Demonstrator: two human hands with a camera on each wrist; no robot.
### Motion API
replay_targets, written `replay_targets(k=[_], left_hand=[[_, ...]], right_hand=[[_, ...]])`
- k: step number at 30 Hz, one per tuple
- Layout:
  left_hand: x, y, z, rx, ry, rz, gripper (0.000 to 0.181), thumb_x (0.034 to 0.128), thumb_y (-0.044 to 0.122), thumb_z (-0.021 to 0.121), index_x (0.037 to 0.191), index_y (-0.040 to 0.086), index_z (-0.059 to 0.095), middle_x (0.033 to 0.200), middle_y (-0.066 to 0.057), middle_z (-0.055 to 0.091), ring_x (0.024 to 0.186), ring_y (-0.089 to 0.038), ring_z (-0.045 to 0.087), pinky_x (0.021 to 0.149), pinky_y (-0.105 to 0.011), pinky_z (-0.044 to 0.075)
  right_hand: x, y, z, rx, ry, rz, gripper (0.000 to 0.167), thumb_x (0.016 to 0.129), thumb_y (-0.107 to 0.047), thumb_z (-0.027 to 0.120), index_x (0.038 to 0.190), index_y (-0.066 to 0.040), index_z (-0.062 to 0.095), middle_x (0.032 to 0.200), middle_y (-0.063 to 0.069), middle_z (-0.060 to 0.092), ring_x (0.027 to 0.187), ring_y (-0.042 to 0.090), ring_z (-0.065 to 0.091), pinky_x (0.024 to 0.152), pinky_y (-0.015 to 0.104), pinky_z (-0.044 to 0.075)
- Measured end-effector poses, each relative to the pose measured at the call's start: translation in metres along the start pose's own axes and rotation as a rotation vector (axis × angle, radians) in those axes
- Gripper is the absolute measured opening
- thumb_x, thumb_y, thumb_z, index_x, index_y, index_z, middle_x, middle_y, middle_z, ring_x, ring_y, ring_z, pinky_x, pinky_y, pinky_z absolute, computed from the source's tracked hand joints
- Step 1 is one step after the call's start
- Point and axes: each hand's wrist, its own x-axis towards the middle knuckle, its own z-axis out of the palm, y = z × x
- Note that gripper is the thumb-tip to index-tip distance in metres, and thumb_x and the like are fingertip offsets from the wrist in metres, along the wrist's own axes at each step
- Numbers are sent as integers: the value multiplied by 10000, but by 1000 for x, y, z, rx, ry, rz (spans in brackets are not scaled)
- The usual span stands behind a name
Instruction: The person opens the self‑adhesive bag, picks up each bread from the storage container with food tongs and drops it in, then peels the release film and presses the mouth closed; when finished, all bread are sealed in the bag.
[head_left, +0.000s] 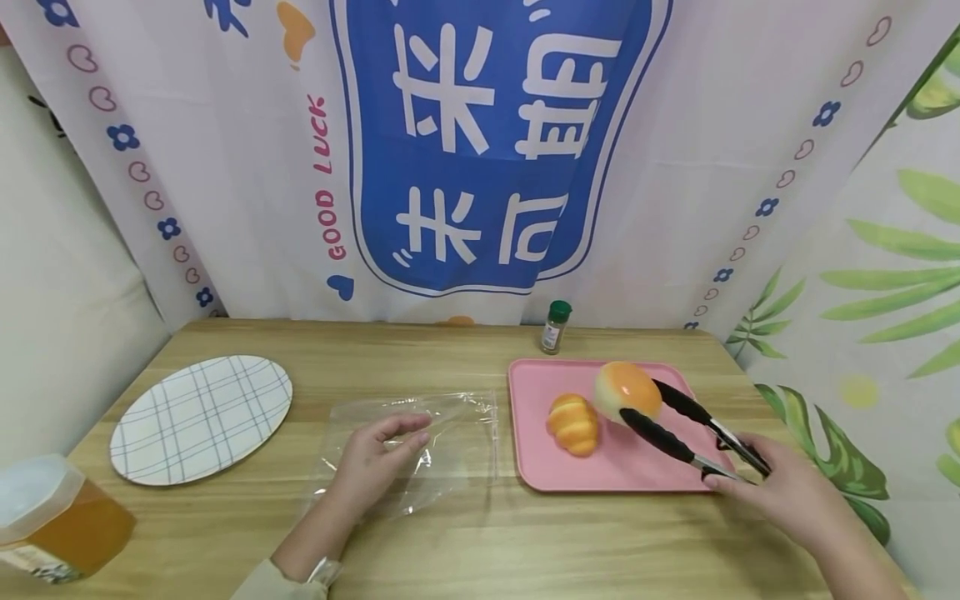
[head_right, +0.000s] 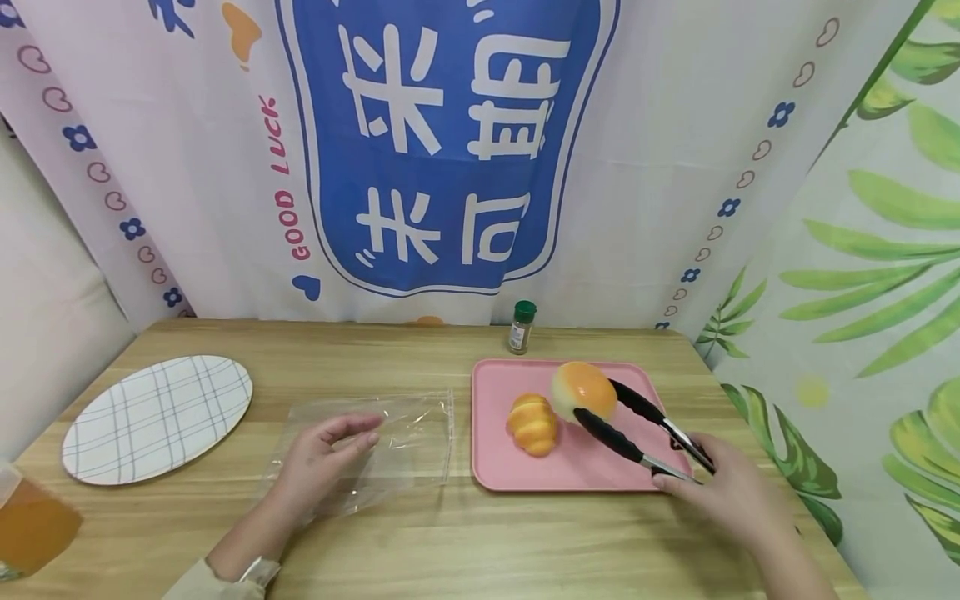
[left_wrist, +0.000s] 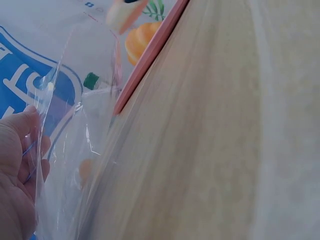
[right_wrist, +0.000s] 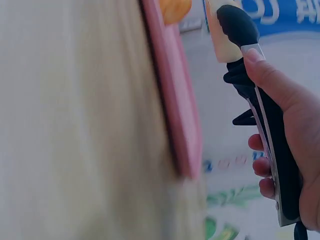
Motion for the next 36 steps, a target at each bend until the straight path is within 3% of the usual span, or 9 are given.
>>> replay_targets(k=[6,10,15,24,31,36], left_hand=[[0,-1,0,-2,-3,-16,215,861,105,730,1076,107,723,1113,-41,738,1138,-248,651,1050,-472,489],[-1,-1,0,8,-6,-14,211,861,112,733,1072,121,727,1102,-29,741,1131,-242,657,1040,-467,497],[-2,0,1,9,-20,2,201,861,120,734,1061,132,731,1092,-9,744,1108,-230,667,1025,-465,508],[-3,2,3,16,-26,20,184,851,144,743,1035,141,736,1076,10,750,1094,-223,674,1023,-463,509],[-5,5,5,8,-56,49,175,847,144,747,1022,131,741,1030,0,757,1058,-217,686,1003,-421,528],[-5,4,6,-11,-60,83,171,843,133,750,1014,126,745,1008,2,761,1023,-206,697,978,-361,544]], right_hand=[[4,-42,-4,-8,9,-133,809,735,-602,774,1318,-77,575,1214,214,651,1067,385,626,781,500,522],[8,-73,-5,-61,3,-246,767,691,-643,781,1259,-153,623,1134,77,698,953,230,644,707,387,507],[15,-100,-1,-111,-28,-366,692,685,-674,762,1177,-195,670,1094,-43,700,947,176,662,749,419,556],[28,-126,16,-191,-86,-436,714,692,-672,756,1226,-204,682,1131,-42,693,1002,169,653,846,426,558],[34,-145,31,-191,-94,-477,693,675,-637,791,1249,-268,667,1103,-79,685,887,123,641,784,371,555],[39,-154,43,-191,-88,-526,734,656,-637,801,1271,-266,649,1244,-32,676,1129,202,653,881,447,561]])
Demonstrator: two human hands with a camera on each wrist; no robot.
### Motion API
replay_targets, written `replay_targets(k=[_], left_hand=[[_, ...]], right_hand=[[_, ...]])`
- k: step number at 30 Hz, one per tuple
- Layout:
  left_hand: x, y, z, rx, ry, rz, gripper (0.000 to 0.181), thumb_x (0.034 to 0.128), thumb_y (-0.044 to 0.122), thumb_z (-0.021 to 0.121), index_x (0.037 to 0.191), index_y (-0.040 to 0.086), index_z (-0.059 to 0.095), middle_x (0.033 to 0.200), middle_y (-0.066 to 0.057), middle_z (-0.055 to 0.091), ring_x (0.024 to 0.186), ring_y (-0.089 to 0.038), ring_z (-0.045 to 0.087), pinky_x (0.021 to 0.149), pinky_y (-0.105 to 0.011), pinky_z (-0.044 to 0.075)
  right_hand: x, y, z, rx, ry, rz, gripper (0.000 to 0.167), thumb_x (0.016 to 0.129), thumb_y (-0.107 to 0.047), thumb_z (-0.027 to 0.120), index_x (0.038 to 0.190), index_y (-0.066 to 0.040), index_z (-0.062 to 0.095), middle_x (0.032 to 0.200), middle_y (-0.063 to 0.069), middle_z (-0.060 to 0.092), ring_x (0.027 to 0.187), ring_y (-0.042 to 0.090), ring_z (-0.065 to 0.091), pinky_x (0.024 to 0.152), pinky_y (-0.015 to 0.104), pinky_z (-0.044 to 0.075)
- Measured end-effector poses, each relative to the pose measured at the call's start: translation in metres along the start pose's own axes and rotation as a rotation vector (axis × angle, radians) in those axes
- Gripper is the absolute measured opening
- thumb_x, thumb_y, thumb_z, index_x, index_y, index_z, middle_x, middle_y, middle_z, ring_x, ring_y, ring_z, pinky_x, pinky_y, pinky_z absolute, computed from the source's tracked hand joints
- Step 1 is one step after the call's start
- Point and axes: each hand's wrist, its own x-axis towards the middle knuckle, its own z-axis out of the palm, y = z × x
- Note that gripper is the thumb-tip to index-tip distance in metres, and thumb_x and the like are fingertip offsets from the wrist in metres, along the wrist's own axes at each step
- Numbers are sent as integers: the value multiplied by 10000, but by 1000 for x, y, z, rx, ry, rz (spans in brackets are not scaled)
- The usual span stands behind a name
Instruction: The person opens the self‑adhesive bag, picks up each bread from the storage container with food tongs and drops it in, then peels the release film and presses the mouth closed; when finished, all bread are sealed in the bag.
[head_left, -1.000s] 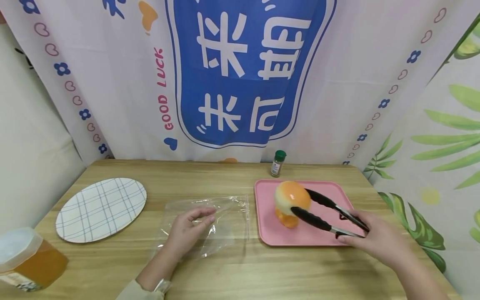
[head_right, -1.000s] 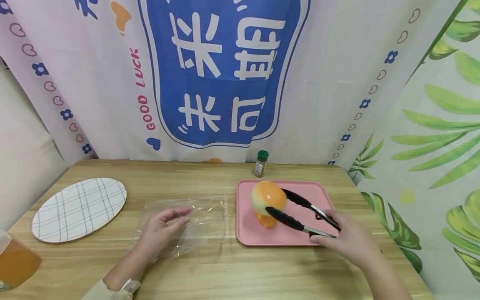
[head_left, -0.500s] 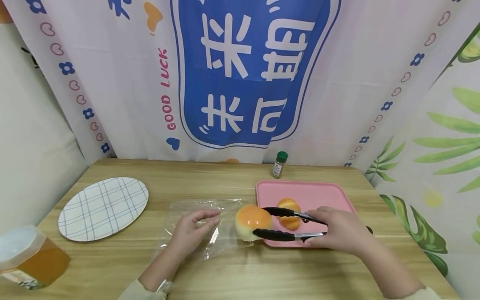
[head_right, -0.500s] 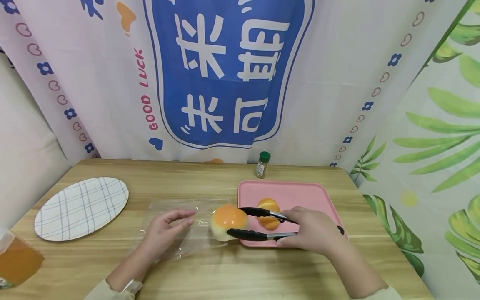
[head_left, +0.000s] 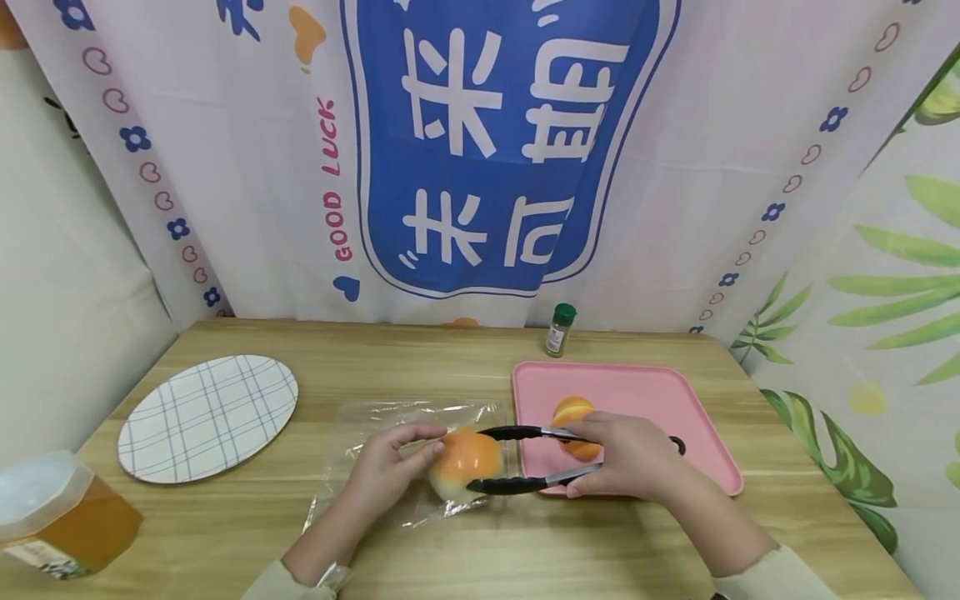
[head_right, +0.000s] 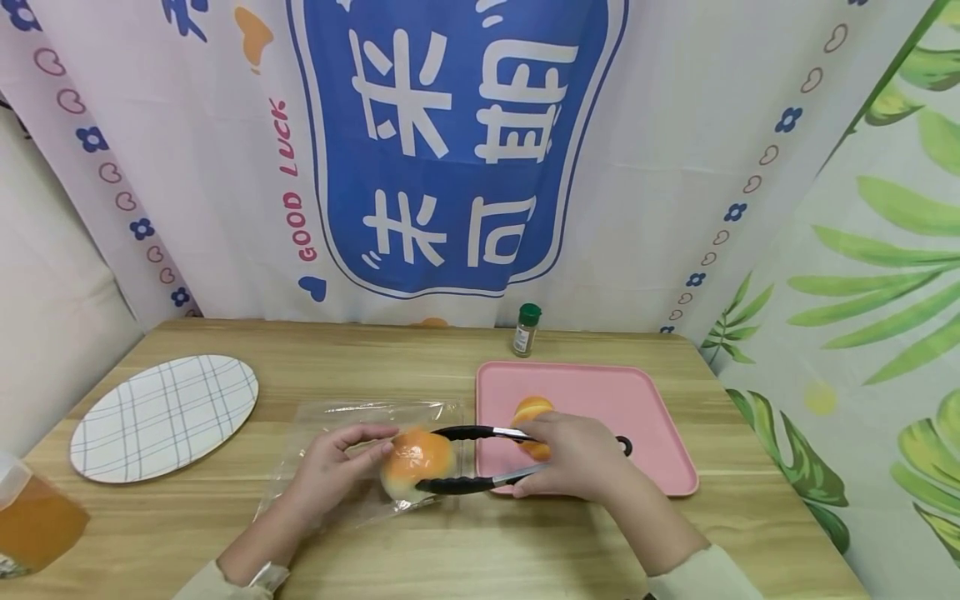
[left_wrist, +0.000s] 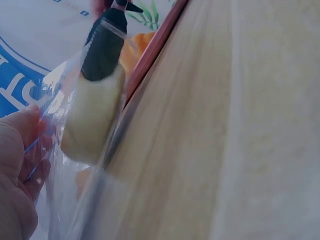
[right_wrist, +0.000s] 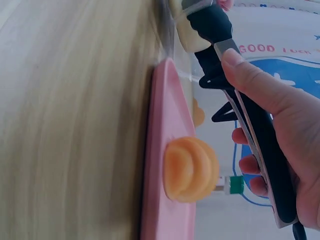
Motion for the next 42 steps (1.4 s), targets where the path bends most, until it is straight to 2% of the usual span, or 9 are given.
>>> replay_targets(k=[6,10,17,20,23,29,34,38,42], left_hand=[[1,2,0,34,19,34,161,837,122,752,998,134,751,997,21,762,985,-158,690,947,-341,552],[2,9,-3,49,40,62,141,845,82,736,985,100,748,990,-5,764,924,-164,701,857,-307,590],[3,20,-5,133,73,252,122,822,45,749,940,73,754,942,-18,768,908,-209,721,809,-276,604],[3,23,-6,152,73,306,117,827,53,747,942,79,754,949,-20,769,891,-204,728,791,-273,609],[2,23,-6,133,65,279,118,836,66,743,950,95,756,954,-16,770,897,-194,727,801,-272,606],[0,20,-7,36,34,117,127,854,78,730,961,139,757,990,7,766,957,-151,705,870,-251,580],[0,17,-7,-68,-31,33,139,877,85,706,1008,110,743,1053,-31,751,1003,-147,691,897,-196,557],[0,16,-6,-120,-54,25,160,881,63,695,1037,59,729,1049,-76,744,985,-90,677,880,-174,557],[0,14,-6,-61,-2,130,144,864,48,711,1005,48,739,1023,-63,755,972,-47,673,876,-214,574]], right_hand=[[8,-5,8,-1,-8,-24,752,650,-670,783,1249,-232,657,1228,-30,677,1121,177,645,874,433,558],[10,-5,10,21,-21,-9,763,652,-667,785,1254,-218,655,1245,-22,669,1135,189,639,890,446,549],[10,-7,11,46,-34,7,792,650,-638,804,1286,-195,640,1250,14,665,1086,211,654,846,461,553],[9,-7,14,56,-23,9,776,646,-634,808,1270,-203,647,1236,9,667,1053,204,660,829,453,555],[8,-5,18,95,-22,29,769,640,-641,806,1261,-214,653,1243,9,662,1067,219,657,848,465,552],[7,-3,26,193,-27,104,766,634,-635,816,1275,-249,650,1304,13,644,1161,264,629,921,500,535],[11,-7,27,176,-4,66,739,631,-655,804,1252,-281,656,1258,-31,662,1089,225,651,861,456,550],[15,-12,26,145,17,29,750,631,-657,802,1253,-264,654,1227,-31,673,1056,206,657,821,438,555],[19,-16,26,108,20,10,754,635,-644,806,1255,-243,653,1205,-18,682,1037,195,662,788,430,558]])
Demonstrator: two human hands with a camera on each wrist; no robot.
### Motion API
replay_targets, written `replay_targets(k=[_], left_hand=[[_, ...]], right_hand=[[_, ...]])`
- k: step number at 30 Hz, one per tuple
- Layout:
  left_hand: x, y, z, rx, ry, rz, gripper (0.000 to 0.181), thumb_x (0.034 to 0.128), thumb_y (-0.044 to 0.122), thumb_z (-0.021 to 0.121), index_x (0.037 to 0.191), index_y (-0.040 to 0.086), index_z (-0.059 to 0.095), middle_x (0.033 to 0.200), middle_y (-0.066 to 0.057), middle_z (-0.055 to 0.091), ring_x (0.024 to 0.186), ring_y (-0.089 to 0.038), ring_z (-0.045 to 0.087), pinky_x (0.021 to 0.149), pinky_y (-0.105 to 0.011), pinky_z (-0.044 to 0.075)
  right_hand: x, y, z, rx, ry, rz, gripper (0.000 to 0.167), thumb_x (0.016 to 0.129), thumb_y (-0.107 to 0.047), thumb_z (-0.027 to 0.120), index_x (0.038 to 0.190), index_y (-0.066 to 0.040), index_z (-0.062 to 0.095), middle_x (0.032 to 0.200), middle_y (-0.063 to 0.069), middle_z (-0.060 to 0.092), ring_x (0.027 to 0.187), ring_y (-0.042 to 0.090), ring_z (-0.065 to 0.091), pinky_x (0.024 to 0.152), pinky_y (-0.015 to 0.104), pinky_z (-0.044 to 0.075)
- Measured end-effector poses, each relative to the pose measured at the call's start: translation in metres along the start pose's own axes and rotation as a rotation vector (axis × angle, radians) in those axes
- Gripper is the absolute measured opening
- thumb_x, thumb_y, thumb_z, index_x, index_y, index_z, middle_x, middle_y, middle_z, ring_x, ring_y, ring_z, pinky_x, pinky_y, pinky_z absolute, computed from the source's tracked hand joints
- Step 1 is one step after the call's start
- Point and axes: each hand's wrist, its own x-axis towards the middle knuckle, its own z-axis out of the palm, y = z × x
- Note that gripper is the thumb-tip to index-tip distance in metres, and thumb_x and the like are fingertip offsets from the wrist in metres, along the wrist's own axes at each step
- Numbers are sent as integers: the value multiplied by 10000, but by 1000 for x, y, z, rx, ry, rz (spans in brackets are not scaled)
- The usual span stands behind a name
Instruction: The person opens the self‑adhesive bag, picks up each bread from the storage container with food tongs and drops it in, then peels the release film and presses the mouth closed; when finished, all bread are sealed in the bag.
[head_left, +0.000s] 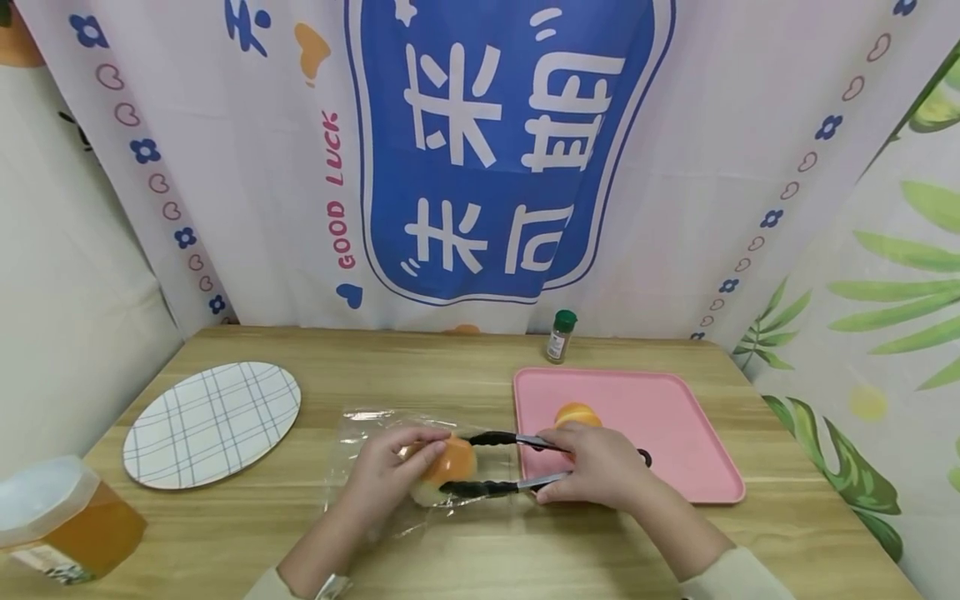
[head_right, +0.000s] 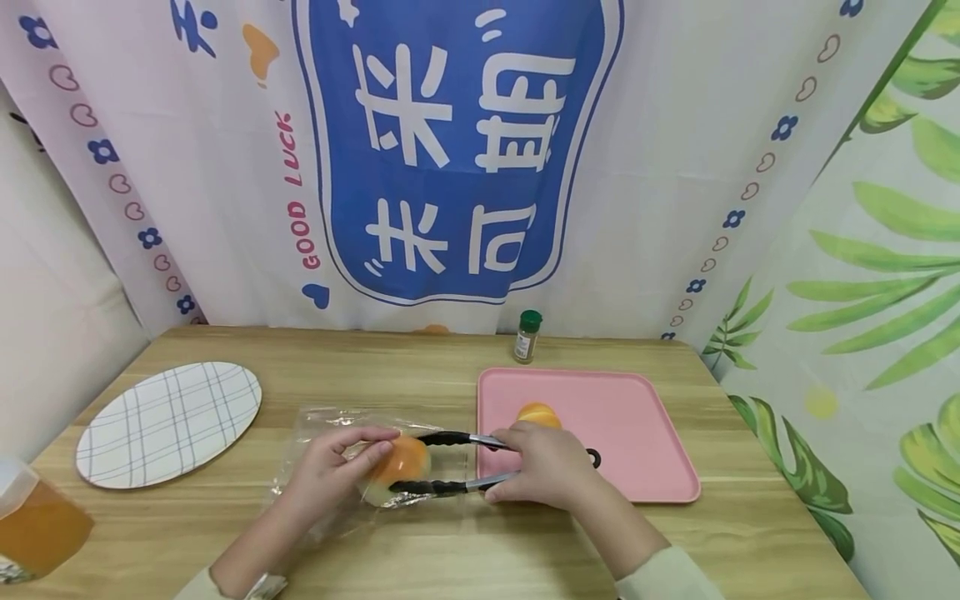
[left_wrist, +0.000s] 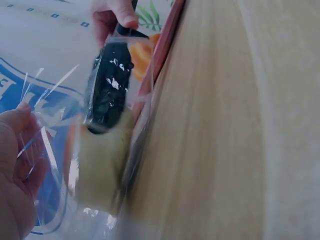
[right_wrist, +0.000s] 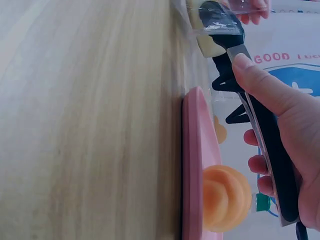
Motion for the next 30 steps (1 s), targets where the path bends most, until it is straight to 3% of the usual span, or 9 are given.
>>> replay_targets(k=[4,8,14,22,27,30], left_hand=[[0,-1,1,24,-5,78,123,878,59,701,994,47,740,950,-68,760,787,7,637,693,-206,587],[-1,-1,2,4,-25,79,123,899,78,683,1003,35,734,908,-98,753,661,30,559,547,-183,532],[0,4,1,57,48,94,104,880,75,709,973,53,750,973,-36,768,944,-58,687,864,-264,586],[2,11,-1,163,94,176,99,855,74,733,951,75,758,930,6,772,911,-95,704,830,-305,591],[1,14,-2,134,64,116,98,865,97,727,958,103,756,971,15,768,948,-110,703,873,-311,589],[0,15,-1,95,37,33,94,871,110,719,960,106,749,1002,23,761,983,-119,690,911,-301,577]], right_hand=[[3,-3,2,-9,12,-39,730,645,-640,800,1247,-252,657,1156,-45,692,996,162,663,758,398,562],[5,-6,4,-21,36,-74,713,646,-634,797,1235,-253,665,1125,-79,695,986,138,662,755,375,570],[6,-10,4,-61,26,-95,717,650,-598,813,1241,-220,668,1169,-51,698,1053,157,662,837,405,573],[5,-18,-1,-148,45,-113,740,644,-610,807,1255,-221,655,1130,-44,699,1033,177,672,801,405,577],[5,-16,1,-70,30,-102,732,639,-623,808,1237,-225,668,1153,-44,698,1045,167,661,825,405,573],[4,-13,4,-27,20,-98,741,633,-654,798,1238,-245,670,1151,-63,694,1044,148,654,826,391,571]])
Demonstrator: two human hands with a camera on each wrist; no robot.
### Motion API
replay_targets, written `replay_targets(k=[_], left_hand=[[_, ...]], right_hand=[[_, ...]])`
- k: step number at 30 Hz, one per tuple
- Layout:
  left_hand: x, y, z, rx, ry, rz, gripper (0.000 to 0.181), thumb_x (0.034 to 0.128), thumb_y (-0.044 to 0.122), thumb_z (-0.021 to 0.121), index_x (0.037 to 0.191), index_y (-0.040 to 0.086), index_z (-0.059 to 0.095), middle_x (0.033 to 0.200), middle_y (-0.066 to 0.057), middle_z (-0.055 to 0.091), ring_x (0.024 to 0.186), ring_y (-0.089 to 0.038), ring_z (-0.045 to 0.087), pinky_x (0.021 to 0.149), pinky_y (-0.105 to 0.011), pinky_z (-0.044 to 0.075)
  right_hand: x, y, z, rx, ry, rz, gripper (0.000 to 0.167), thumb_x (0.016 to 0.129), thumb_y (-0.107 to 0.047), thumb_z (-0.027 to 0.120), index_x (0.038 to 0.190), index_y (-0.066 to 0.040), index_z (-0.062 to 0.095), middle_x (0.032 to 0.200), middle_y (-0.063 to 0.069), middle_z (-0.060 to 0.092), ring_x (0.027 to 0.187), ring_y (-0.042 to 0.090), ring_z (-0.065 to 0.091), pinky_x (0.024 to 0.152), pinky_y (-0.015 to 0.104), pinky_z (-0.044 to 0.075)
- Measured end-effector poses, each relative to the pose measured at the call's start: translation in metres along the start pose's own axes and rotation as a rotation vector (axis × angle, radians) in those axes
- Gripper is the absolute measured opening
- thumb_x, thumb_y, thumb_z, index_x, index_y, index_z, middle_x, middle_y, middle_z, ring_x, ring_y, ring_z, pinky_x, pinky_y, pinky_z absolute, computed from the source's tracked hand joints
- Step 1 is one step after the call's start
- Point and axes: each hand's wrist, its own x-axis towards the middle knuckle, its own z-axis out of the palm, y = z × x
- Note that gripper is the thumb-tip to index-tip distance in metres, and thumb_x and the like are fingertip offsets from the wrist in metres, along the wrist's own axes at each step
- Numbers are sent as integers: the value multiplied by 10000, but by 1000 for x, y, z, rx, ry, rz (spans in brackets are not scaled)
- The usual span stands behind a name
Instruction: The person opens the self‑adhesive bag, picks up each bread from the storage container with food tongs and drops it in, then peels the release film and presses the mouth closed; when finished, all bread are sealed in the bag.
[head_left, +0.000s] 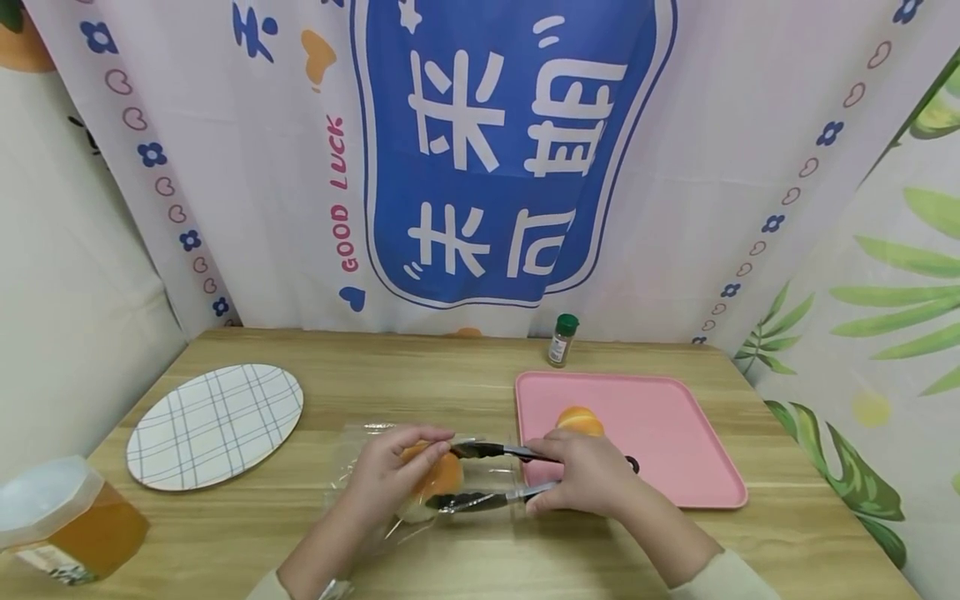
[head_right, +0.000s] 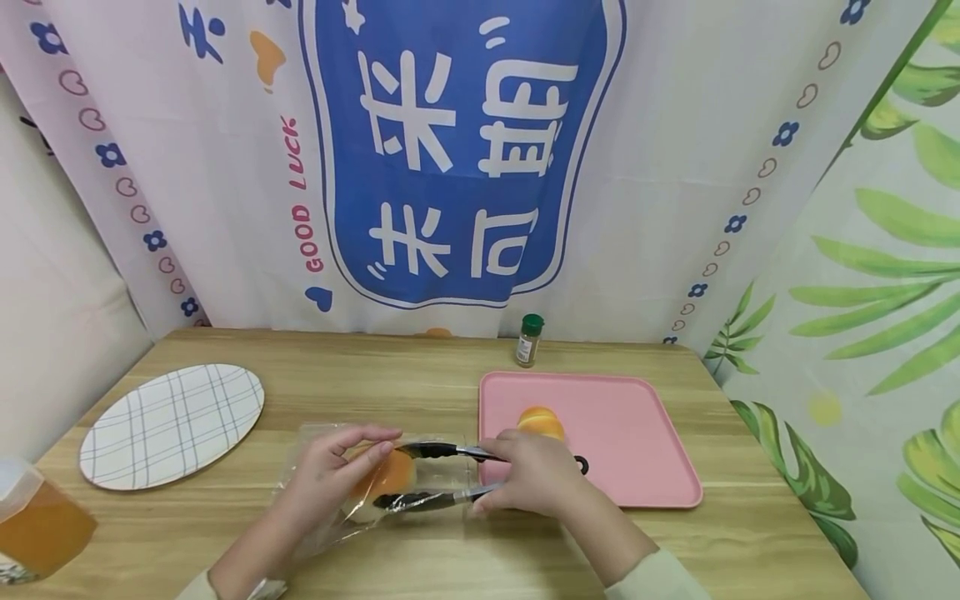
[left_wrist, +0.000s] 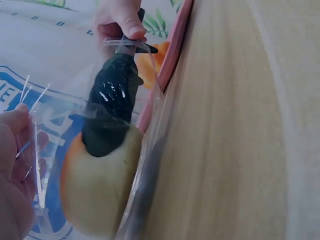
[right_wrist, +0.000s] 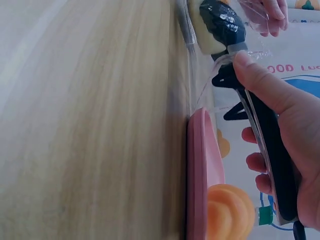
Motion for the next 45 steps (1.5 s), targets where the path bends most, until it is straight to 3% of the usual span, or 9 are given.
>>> replay_targets(k=[3,7,9,13,25,30,32,38,45], left_hand=[[-1,1,1,-44,-30,-85,104,878,137,714,972,106,747,1019,15,755,973,-98,681,887,-251,574],[-2,2,4,-111,-78,-154,123,887,146,709,996,105,748,918,-60,742,727,-43,635,643,-198,571],[-2,1,6,-111,-89,-138,119,884,135,711,993,109,752,877,-72,733,643,-32,580,556,-200,539],[-2,0,7,-75,-86,-91,114,881,120,711,986,121,756,859,-59,734,654,-22,573,577,-205,546],[-1,-4,-2,-234,-77,-168,165,900,100,689,1040,22,728,1008,-135,733,781,-108,665,690,-205,583],[-1,-7,-4,-220,-88,-62,156,909,91,676,1025,-1,722,992,-172,735,779,-127,679,671,-208,583],[-1,-8,-3,-193,-82,-8,142,907,76,674,1013,-3,725,968,-176,737,762,-115,675,651,-213,582],[-2,-7,3,-135,-71,-17,133,890,84,696,1004,32,738,949,-113,744,717,-30,635,624,-207,578],[-3,-8,8,-85,-38,81,116,873,70,710,978,37,745,879,-86,752,658,-1,570,555,-204,543]], right_hand=[[0,1,2,10,-1,-6,756,626,-669,792,1247,-256,668,1140,-82,693,1045,140,652,824,387,570],[3,-1,1,22,-7,-10,766,623,-659,798,1257,-249,667,1128,-84,695,1044,146,655,821,393,568],[5,-3,1,29,-14,-7,766,629,-652,800,1260,-237,667,1130,-76,697,1043,151,656,821,397,566],[8,-5,0,47,-30,19,765,640,-651,797,1258,-220,669,1143,-70,696,1041,157,656,821,399,563],[11,4,-1,327,-140,163,765,682,-604,809,1306,-197,633,1240,-1,675,1165,204,608,995,486,505],[10,11,-1,413,-171,167,713,714,-511,829,1296,-147,636,1172,-11,690,1086,164,611,960,478,522],[10,11,-2,402,-173,169,694,718,-505,827,1289,-157,642,1157,-23,685,1071,158,607,944,477,526],[12,-2,-3,188,-98,69,743,680,-640,785,1259,-189,669,1177,-59,696,1091,159,640,913,417,549],[15,-18,5,17,-4,-21,746,657,-670,772,1209,-174,696,1123,-63,713,977,119,671,761,317,567]])
